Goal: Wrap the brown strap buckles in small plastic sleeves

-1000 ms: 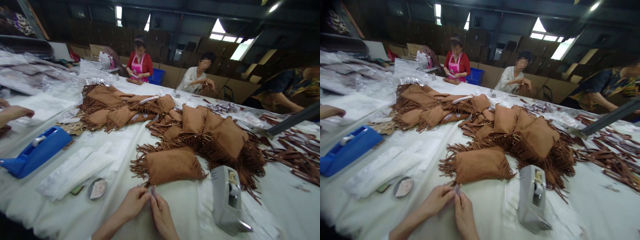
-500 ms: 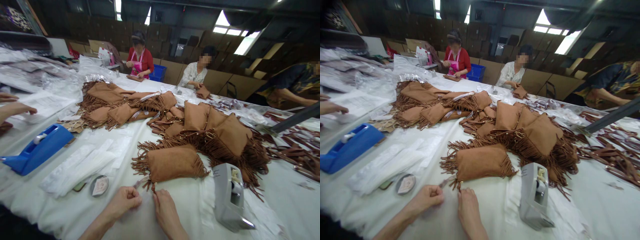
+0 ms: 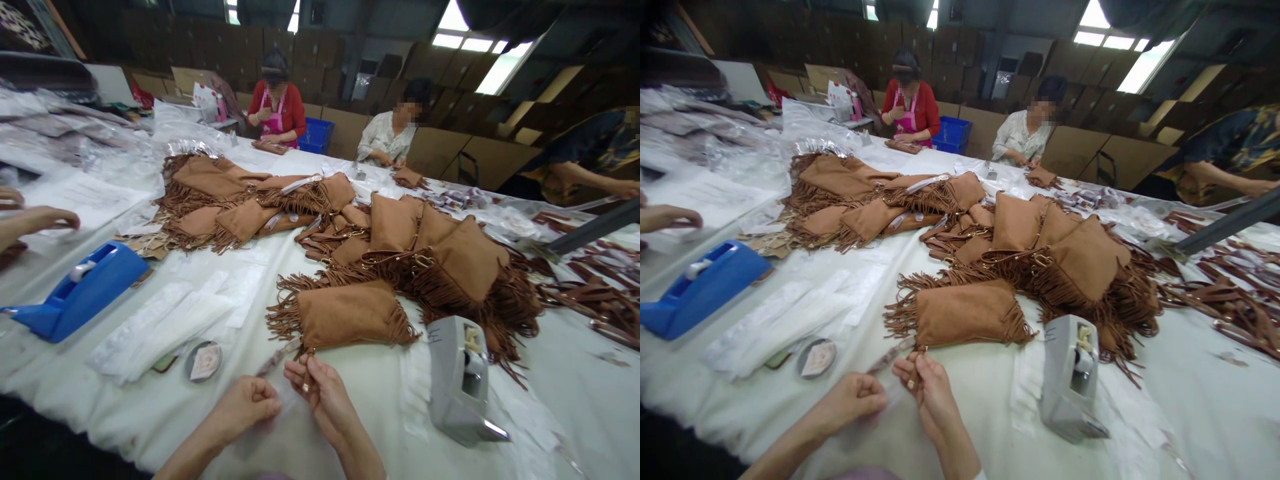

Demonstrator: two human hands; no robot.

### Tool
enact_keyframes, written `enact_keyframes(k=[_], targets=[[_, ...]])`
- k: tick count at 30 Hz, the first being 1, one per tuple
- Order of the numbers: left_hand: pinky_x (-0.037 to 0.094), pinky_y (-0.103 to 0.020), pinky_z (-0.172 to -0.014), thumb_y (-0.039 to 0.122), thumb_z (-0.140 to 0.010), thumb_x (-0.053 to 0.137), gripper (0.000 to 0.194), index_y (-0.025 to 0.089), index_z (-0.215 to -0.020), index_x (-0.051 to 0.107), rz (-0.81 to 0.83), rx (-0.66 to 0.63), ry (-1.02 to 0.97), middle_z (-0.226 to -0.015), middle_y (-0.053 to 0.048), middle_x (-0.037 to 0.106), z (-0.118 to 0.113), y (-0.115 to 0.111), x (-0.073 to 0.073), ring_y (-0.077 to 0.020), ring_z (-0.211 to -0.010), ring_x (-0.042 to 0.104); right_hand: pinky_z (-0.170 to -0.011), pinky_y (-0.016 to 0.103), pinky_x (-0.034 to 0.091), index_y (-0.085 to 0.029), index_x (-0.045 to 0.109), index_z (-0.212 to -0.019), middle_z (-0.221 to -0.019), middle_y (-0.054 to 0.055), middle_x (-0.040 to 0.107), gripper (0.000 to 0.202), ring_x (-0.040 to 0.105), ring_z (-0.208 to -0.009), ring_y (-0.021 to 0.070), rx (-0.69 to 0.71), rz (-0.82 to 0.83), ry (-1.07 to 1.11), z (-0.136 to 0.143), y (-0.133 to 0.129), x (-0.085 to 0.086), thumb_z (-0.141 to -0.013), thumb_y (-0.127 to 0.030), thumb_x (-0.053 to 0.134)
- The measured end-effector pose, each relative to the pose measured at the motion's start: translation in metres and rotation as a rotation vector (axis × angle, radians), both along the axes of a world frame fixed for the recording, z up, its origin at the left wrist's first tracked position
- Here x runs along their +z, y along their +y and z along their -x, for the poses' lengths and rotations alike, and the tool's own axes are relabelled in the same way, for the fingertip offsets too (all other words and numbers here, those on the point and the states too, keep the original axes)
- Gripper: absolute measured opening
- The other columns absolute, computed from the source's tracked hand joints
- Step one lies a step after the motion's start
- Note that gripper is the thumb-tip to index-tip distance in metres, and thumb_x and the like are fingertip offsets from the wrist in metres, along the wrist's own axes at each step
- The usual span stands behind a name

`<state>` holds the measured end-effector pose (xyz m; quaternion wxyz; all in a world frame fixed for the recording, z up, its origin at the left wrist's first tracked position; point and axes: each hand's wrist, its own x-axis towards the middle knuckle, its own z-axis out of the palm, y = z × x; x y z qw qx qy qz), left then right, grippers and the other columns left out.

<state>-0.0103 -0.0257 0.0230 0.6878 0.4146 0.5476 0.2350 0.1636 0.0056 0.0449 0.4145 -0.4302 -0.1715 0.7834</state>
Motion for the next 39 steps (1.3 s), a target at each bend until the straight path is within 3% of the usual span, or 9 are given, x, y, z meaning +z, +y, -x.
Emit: enact_keyframes(k=[6, 14, 19, 23, 28, 33, 35, 39], targets=[[0.031, -0.021, -0.047, 0.055, -0.060, 0.071, 0.043, 0.014, -0.065, 0.061, 0.035, 0.071, -0.024, -0.051, 0.000, 0.062, -0.004, -0.005, 0.001, -0.0115, -0.047, 0.050, -0.086, 0.038, 0.046, -0.016, 0.061, -0.082, -0.086, 0.011, 0.074, 0.042, 0.068, -0.087, 0.0251, -0.018, -0.121, -0.126, 0.011, 0.001, -0.008, -0.068, -0.054, 0.072], [0.028, -0.022, -0.046, 0.050, -0.061, 0.071, 0.038, 0.013, -0.064, 0.060, 0.047, 0.017, -0.002, -0.051, 0.000, 0.061, -0.005, 0.001, -0.003, -0.0112, -0.046, 0.049, -0.084, 0.037, 0.047, -0.017, 0.061, -0.081, -0.082, 0.009, 0.073, 0.043, 0.067, -0.082, 0.0244, 0.006, -0.196, -0.231, 0.016, 0.000, -0.014, -0.068, -0.057, 0.069], [0.028, -0.022, -0.045, 0.046, -0.062, 0.070, 0.033, 0.015, -0.062, 0.058, 0.015, 0.086, 0.021, -0.048, 0.001, 0.059, -0.012, 0.000, 0.000, -0.0114, -0.044, 0.048, -0.069, 0.027, 0.044, -0.015, 0.065, -0.078, -0.077, 0.005, 0.070, 0.043, 0.062, -0.074, 0.0187, 0.047, -0.224, -0.315, 0.013, 0.002, -0.019, -0.068, -0.057, 0.069], [0.032, -0.023, -0.047, 0.051, -0.062, 0.071, 0.037, 0.016, -0.063, 0.056, -0.006, 0.151, -0.052, -0.049, 0.001, 0.059, -0.019, 0.002, 0.001, -0.0120, -0.045, 0.048, -0.053, 0.022, 0.032, -0.013, 0.069, -0.077, -0.055, -0.004, 0.057, 0.041, 0.046, -0.053, 0.0101, 0.063, -0.143, -0.303, 0.008, 0.005, -0.017, -0.066, -0.052, 0.073], [0.036, -0.024, -0.052, 0.054, -0.063, 0.072, 0.041, 0.017, -0.066, 0.056, 0.012, 0.198, -0.193, -0.055, -0.002, 0.062, -0.027, 0.006, 0.006, -0.0132, -0.049, 0.052, -0.057, 0.020, 0.038, -0.011, 0.071, -0.079, -0.064, 0.000, 0.063, 0.039, 0.051, -0.059, 0.0097, -0.008, -0.005, -0.160, 0.009, 0.005, -0.011, -0.060, -0.045, 0.080], [0.037, -0.023, -0.059, 0.054, -0.073, 0.065, 0.040, 0.014, -0.072, 0.062, -0.011, 0.114, -0.366, -0.065, -0.005, 0.064, -0.035, 0.005, 0.013, -0.0123, -0.059, 0.054, -0.035, 0.019, 0.028, -0.013, 0.067, -0.085, -0.054, -0.005, 0.053, 0.042, 0.041, -0.037, 0.0069, -0.013, 0.036, -0.136, 0.015, 0.000, -0.015, -0.062, -0.047, 0.077], [0.038, -0.023, -0.059, 0.054, -0.075, 0.063, 0.040, 0.014, -0.072, 0.062, 0.004, 0.116, -0.418, -0.067, -0.005, 0.063, -0.038, 0.003, 0.013, -0.0116, -0.059, 0.054, -0.032, 0.020, 0.025, -0.014, 0.065, -0.089, -0.049, -0.007, 0.050, 0.044, 0.036, -0.032, 0.0065, -0.001, 0.047, -0.126, 0.016, -0.002, -0.017, -0.065, -0.049, 0.075], [0.033, -0.020, -0.049, 0.052, -0.073, 0.066, 0.038, 0.015, -0.076, 0.059, 0.038, 0.157, -0.403, -0.060, -0.001, 0.060, -0.036, 0.001, 0.004, -0.0076, -0.048, 0.047, -0.039, 0.019, 0.032, -0.011, 0.065, -0.081, -0.051, -0.003, 0.054, 0.041, 0.044, -0.040, 0.0078, 0.009, 0.014, -0.110, 0.015, 0.000, -0.017, -0.065, -0.048, 0.076]])
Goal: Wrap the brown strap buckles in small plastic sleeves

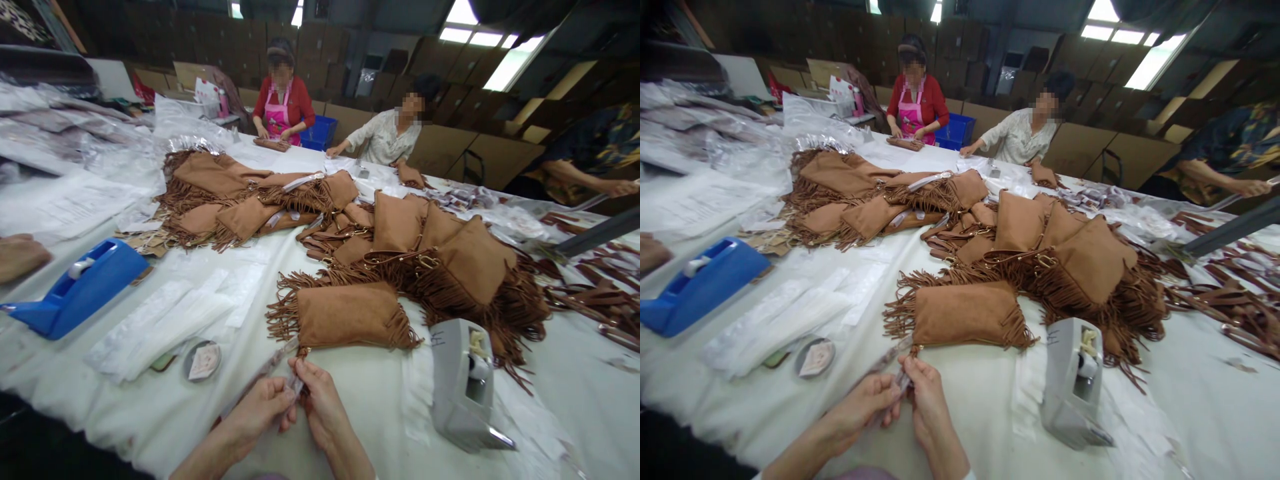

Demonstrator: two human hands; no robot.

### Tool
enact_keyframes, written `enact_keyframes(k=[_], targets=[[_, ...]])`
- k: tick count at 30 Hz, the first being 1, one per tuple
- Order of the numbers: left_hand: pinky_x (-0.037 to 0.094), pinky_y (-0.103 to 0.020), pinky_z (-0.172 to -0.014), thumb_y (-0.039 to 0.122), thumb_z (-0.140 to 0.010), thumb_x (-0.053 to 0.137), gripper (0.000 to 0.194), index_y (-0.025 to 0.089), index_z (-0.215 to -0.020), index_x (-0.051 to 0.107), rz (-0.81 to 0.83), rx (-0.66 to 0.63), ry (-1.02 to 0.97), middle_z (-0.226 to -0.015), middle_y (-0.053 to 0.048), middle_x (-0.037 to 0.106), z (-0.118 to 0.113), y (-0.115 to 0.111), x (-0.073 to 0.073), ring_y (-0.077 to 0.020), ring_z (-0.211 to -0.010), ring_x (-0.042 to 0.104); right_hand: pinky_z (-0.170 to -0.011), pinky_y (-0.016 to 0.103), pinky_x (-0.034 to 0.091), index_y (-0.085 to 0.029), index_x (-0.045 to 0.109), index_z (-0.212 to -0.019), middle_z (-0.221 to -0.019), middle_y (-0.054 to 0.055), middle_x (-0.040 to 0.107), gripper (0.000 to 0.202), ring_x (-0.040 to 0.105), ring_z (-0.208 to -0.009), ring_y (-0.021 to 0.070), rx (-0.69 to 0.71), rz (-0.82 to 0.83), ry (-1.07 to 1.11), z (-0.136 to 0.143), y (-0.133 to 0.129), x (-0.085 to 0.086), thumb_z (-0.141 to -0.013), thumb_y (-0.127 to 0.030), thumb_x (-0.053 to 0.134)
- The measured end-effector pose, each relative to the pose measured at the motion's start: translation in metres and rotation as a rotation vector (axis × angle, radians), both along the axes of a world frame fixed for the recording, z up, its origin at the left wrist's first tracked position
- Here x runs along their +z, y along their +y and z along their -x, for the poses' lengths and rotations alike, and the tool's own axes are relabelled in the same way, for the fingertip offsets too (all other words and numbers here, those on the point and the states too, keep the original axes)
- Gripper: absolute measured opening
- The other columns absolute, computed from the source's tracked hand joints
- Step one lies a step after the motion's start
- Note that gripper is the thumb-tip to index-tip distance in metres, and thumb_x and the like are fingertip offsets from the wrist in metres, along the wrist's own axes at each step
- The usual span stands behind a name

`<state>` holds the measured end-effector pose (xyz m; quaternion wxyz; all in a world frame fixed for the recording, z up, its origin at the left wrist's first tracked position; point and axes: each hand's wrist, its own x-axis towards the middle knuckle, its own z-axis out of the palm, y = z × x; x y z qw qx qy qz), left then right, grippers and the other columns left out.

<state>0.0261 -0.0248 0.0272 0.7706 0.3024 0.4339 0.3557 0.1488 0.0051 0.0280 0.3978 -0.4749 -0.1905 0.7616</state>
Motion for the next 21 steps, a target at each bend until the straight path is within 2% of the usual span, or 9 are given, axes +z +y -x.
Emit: enact_keyframes(k=[3, 7, 13, 16, 21], targets=[[0.031, -0.020, -0.046, 0.053, -0.069, 0.069, 0.041, 0.014, -0.075, 0.058, -0.016, -0.030, 0.096, -0.057, -0.001, 0.061, 0.005, 0.003, -0.008, -0.0071, -0.045, 0.046, -0.045, 0.019, 0.036, -0.011, 0.065, -0.072, -0.054, -0.002, 0.055, 0.037, 0.047, -0.046, 0.0077, 0.019, -0.027, -0.012, -0.002, 0.004, 0.001, -0.064, -0.045, 0.078], [0.036, -0.023, -0.048, 0.057, -0.065, 0.070, 0.045, 0.014, -0.069, 0.058, -0.019, -0.037, 0.220, -0.059, -0.004, 0.065, 0.011, 0.007, -0.014, -0.0105, -0.046, 0.051, -0.045, 0.021, 0.034, -0.013, 0.061, -0.062, -0.052, -0.001, 0.057, 0.039, 0.046, -0.044, 0.0089, 0.095, -0.071, -0.036, -0.004, 0.008, -0.006, -0.066, -0.049, 0.075], [0.039, -0.025, -0.050, 0.058, -0.062, 0.069, 0.045, 0.014, -0.065, 0.059, -0.011, -0.059, 0.277, -0.058, -0.004, 0.065, 0.015, 0.005, -0.016, -0.0130, -0.048, 0.053, -0.044, 0.020, 0.029, -0.014, 0.058, -0.061, -0.049, -0.004, 0.052, 0.036, 0.041, -0.043, 0.0067, 0.124, -0.170, -0.157, -0.008, 0.009, -0.010, -0.068, -0.046, 0.073], [0.039, -0.025, -0.050, 0.054, -0.062, 0.069, 0.041, 0.015, -0.066, 0.059, 0.001, -0.060, 0.317, -0.057, -0.002, 0.065, 0.016, 0.004, -0.016, -0.0132, -0.048, 0.053, -0.043, 0.019, 0.028, -0.013, 0.061, -0.068, -0.050, -0.005, 0.054, 0.030, 0.041, -0.043, 0.0061, 0.171, -0.207, -0.231, -0.010, 0.011, -0.006, -0.065, -0.039, 0.075], [0.036, -0.023, -0.048, 0.038, -0.064, 0.066, 0.024, 0.016, -0.061, 0.057, -0.034, -0.107, 0.446, -0.050, 0.000, 0.061, 0.019, 0.003, -0.014, -0.0129, -0.045, 0.052, -0.045, 0.021, 0.034, -0.014, 0.059, -0.062, -0.049, -0.003, 0.058, 0.017, 0.046, -0.043, 0.0081, 0.273, -0.194, -0.329, -0.012, 0.018, 0.001, -0.064, -0.028, 0.069]])
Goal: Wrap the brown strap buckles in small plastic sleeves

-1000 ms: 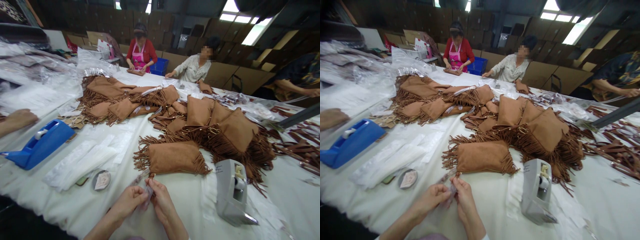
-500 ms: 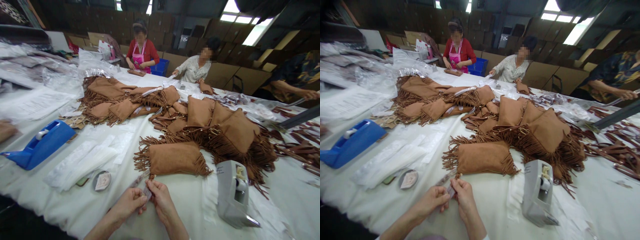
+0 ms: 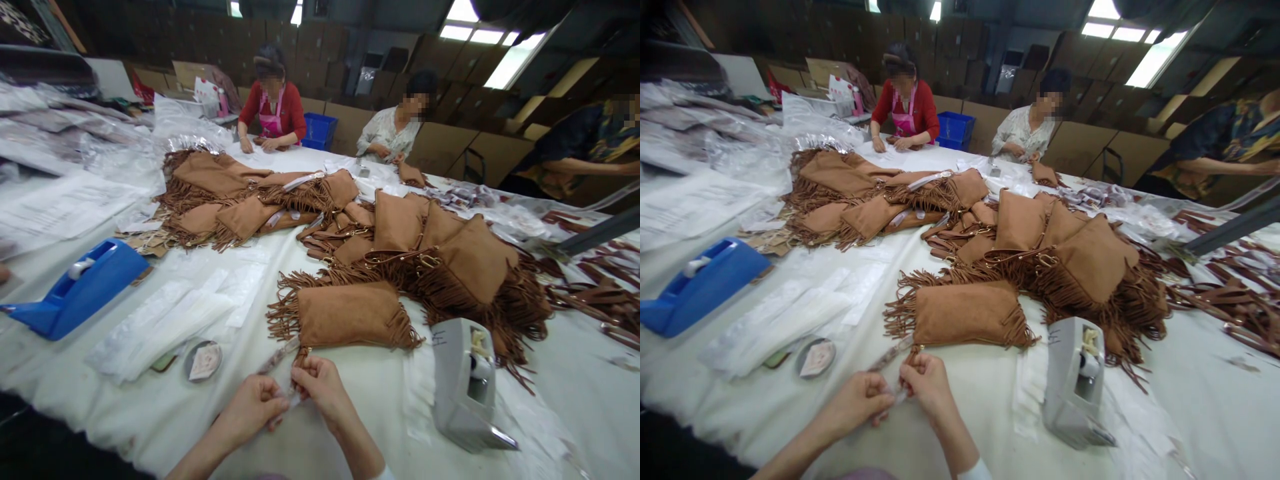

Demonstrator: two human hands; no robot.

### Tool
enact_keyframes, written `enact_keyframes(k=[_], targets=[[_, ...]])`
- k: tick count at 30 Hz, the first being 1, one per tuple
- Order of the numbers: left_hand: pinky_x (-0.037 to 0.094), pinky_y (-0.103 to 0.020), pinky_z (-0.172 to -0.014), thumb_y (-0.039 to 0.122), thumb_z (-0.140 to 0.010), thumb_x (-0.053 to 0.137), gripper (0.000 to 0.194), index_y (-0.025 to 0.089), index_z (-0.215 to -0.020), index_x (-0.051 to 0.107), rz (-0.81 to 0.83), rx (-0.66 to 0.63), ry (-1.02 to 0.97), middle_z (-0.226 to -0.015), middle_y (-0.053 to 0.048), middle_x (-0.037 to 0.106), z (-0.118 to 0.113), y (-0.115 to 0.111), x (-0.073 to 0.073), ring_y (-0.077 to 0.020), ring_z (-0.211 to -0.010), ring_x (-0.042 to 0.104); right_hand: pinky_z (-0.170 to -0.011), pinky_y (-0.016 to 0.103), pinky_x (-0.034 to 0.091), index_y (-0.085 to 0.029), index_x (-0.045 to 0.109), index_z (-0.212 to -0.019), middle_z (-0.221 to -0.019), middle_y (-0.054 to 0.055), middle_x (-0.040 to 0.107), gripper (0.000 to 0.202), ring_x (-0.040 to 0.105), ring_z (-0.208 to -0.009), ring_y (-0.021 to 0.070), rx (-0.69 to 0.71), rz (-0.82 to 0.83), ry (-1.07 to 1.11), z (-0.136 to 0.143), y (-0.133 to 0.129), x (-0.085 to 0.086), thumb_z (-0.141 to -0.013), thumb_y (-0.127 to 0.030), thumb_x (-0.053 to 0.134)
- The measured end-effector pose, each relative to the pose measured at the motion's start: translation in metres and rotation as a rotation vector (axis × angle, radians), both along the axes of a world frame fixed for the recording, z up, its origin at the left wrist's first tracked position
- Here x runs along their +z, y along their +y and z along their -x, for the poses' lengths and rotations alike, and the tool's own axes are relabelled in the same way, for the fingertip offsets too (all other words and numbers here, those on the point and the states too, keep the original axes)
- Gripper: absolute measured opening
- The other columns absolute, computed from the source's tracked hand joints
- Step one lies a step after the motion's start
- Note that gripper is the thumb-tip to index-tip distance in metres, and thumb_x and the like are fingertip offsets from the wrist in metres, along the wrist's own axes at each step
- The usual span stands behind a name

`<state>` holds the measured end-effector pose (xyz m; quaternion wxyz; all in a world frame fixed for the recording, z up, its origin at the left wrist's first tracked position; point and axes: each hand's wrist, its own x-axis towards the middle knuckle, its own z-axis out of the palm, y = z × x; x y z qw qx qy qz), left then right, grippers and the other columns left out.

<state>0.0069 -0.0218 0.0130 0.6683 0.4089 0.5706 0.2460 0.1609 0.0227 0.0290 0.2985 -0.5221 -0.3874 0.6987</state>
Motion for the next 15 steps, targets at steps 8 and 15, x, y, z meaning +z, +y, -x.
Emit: enact_keyframes(k=[8, 15], targets=[[0.035, -0.022, -0.053, 0.029, -0.072, 0.052, 0.021, 0.014, -0.060, 0.060, -0.092, -0.093, 0.142, -0.053, -0.001, 0.063, 0.017, -0.008, 0.006, -0.0129, -0.050, 0.052, -0.044, 0.016, 0.034, -0.012, 0.064, -0.070, -0.056, 0.000, 0.064, 0.015, 0.049, -0.046, 0.0060, -0.020, 0.113, 0.128, -0.002, 0.008, 0.015, -0.061, -0.022, 0.070], [0.029, -0.022, -0.052, 0.032, -0.072, 0.054, 0.023, 0.013, -0.060, 0.060, -0.114, -0.113, 0.110, -0.054, 0.002, 0.055, 0.019, -0.008, 0.017, -0.0108, -0.054, 0.043, -0.049, 0.013, 0.042, -0.010, 0.068, -0.081, -0.069, 0.005, 0.069, 0.029, 0.053, -0.051, 0.0043, -0.093, 0.267, 0.324, -0.009, 0.007, 0.019, -0.060, -0.026, 0.080]])
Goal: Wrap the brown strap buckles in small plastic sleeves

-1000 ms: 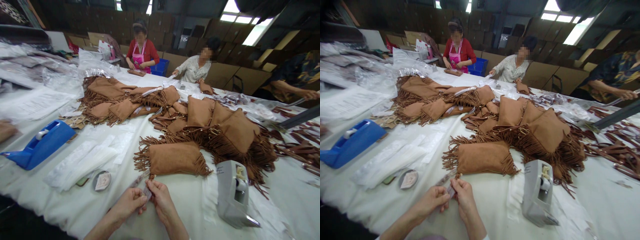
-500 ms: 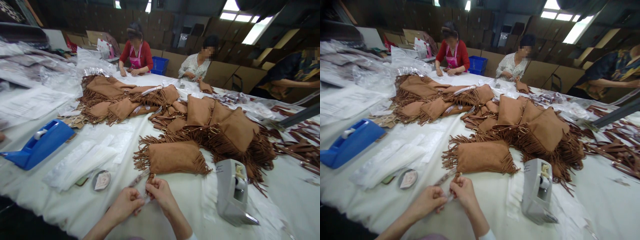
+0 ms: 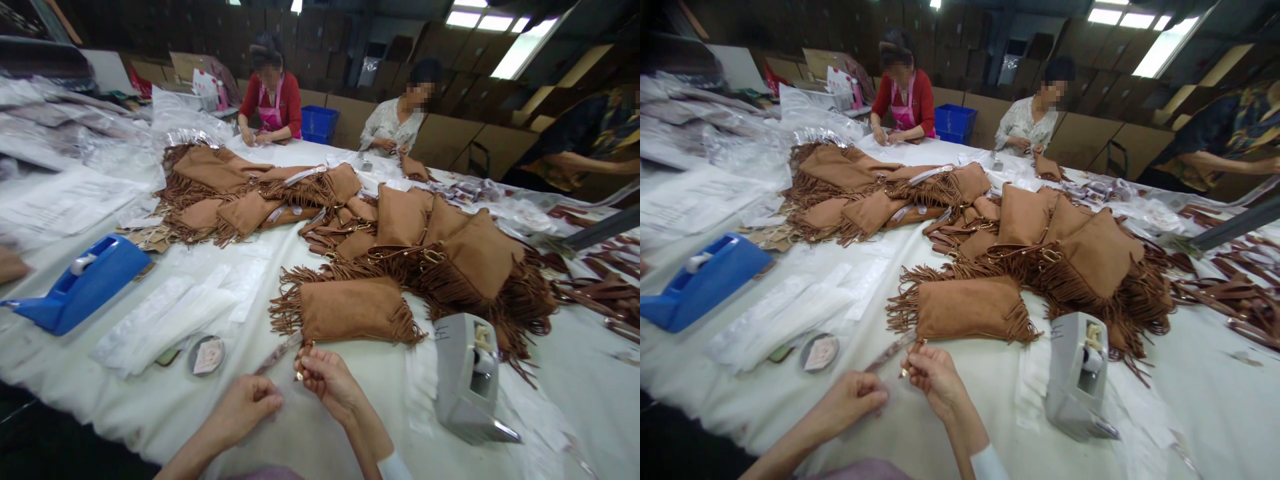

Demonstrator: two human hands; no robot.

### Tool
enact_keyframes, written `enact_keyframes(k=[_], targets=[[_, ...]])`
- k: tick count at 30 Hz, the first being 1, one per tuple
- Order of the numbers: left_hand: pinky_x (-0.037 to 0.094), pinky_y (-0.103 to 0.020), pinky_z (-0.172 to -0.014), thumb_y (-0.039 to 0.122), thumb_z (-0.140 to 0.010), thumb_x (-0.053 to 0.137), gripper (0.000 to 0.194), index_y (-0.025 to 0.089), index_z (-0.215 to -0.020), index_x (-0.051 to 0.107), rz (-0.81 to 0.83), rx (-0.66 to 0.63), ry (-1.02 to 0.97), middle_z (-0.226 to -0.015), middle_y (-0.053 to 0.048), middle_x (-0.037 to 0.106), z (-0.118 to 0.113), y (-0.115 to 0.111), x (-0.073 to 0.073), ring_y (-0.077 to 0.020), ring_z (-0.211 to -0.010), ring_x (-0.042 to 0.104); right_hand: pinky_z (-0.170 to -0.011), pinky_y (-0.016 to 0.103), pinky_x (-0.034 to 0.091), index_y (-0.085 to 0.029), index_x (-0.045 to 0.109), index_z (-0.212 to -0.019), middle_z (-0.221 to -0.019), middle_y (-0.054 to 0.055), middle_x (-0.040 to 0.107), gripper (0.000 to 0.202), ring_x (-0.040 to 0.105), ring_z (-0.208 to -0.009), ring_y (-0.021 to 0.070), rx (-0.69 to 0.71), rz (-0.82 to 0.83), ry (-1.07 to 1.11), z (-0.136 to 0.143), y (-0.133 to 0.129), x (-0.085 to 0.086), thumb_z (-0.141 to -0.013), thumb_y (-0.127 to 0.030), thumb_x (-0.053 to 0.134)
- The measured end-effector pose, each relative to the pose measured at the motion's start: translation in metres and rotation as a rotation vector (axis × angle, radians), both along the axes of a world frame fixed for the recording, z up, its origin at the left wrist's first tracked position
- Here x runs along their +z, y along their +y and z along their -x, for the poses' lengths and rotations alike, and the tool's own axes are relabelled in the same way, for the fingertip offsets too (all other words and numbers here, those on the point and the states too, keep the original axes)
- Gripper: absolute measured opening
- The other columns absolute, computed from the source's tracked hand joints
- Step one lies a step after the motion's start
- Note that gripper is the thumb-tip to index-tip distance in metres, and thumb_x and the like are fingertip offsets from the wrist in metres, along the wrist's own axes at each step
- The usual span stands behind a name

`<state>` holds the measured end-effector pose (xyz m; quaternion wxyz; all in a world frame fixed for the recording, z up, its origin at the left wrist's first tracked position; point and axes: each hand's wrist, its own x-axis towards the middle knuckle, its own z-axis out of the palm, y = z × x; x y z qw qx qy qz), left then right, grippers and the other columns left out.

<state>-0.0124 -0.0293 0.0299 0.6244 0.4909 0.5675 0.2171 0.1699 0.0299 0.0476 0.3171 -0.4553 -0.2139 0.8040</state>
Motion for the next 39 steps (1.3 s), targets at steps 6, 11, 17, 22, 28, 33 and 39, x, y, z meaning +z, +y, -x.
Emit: enact_keyframes(k=[6, 11, 17, 22, 28, 33, 39], targets=[[0.026, -0.022, -0.052, 0.032, -0.069, 0.058, 0.020, 0.013, -0.062, 0.059, 0.061, 0.011, -0.044, -0.055, 0.003, 0.051, -0.003, 0.002, -0.003, -0.0101, -0.054, 0.039, -0.047, 0.013, 0.039, -0.011, 0.068, -0.080, -0.068, 0.006, 0.070, 0.029, 0.053, -0.050, 0.0046, 0.007, -0.054, -0.049, 0.001, -0.003, -0.004, -0.060, -0.029, 0.080], [0.026, -0.022, -0.051, 0.032, -0.068, 0.059, 0.019, 0.013, -0.063, 0.061, 0.066, 0.012, -0.051, -0.055, 0.003, 0.052, -0.003, 0.003, -0.002, -0.0104, -0.053, 0.040, -0.046, 0.015, 0.034, -0.011, 0.068, -0.079, -0.066, 0.006, 0.070, 0.029, 0.051, -0.049, 0.0052, 0.004, -0.089, -0.074, 0.004, -0.004, -0.006, -0.060, -0.031, 0.080], [0.026, -0.023, -0.051, 0.033, -0.068, 0.059, 0.020, 0.014, -0.060, 0.060, 0.053, 0.010, -0.022, -0.053, 0.002, 0.054, -0.006, 0.005, -0.001, -0.0110, -0.052, 0.042, -0.045, 0.018, 0.029, -0.012, 0.068, -0.077, -0.065, 0.005, 0.069, 0.028, 0.048, -0.049, 0.0069, -0.003, -0.144, -0.156, 0.008, -0.007, -0.006, -0.061, -0.032, 0.078], [0.029, -0.023, -0.051, 0.033, -0.067, 0.060, 0.020, 0.015, -0.057, 0.058, 0.055, 0.078, -0.067, -0.051, 0.002, 0.055, -0.014, 0.011, -0.009, -0.0114, -0.051, 0.045, -0.045, 0.020, 0.025, -0.012, 0.068, -0.074, -0.064, 0.004, 0.069, 0.029, 0.045, -0.047, 0.0077, -0.008, -0.195, -0.221, 0.010, -0.009, -0.006, -0.060, -0.035, 0.078], [0.037, -0.025, -0.056, 0.046, -0.066, 0.068, 0.033, 0.014, -0.065, 0.059, 0.119, 0.178, -0.288, -0.058, -0.001, 0.062, -0.027, 0.014, -0.009, -0.0128, -0.054, 0.053, -0.045, 0.021, 0.026, -0.012, 0.067, -0.068, -0.057, 0.001, 0.066, 0.028, 0.041, -0.044, 0.0070, -0.019, -0.207, -0.213, 0.012, -0.011, -0.008, -0.059, -0.036, 0.078], [0.036, -0.024, -0.054, 0.058, -0.068, 0.066, 0.045, 0.014, -0.072, 0.056, 0.187, 0.257, -0.452, -0.065, -0.003, 0.065, -0.032, 0.013, -0.003, -0.0118, -0.054, 0.055, -0.044, 0.020, 0.027, -0.013, 0.060, -0.055, -0.047, -0.003, 0.055, 0.034, 0.043, -0.044, 0.0070, -0.013, -0.198, -0.144, 0.010, -0.015, -0.015, -0.061, -0.040, 0.079], [0.031, -0.023, -0.048, 0.060, -0.065, 0.068, 0.047, 0.015, -0.065, 0.054, 0.152, 0.179, -0.388, -0.057, -0.002, 0.062, -0.023, 0.017, 0.001, -0.0089, -0.045, 0.047, -0.037, 0.016, 0.026, -0.014, 0.062, -0.073, -0.062, 0.001, 0.064, 0.038, 0.039, -0.038, 0.0033, -0.169, 0.175, 0.024, 0.004, 0.005, -0.019, -0.065, -0.048, 0.076]])
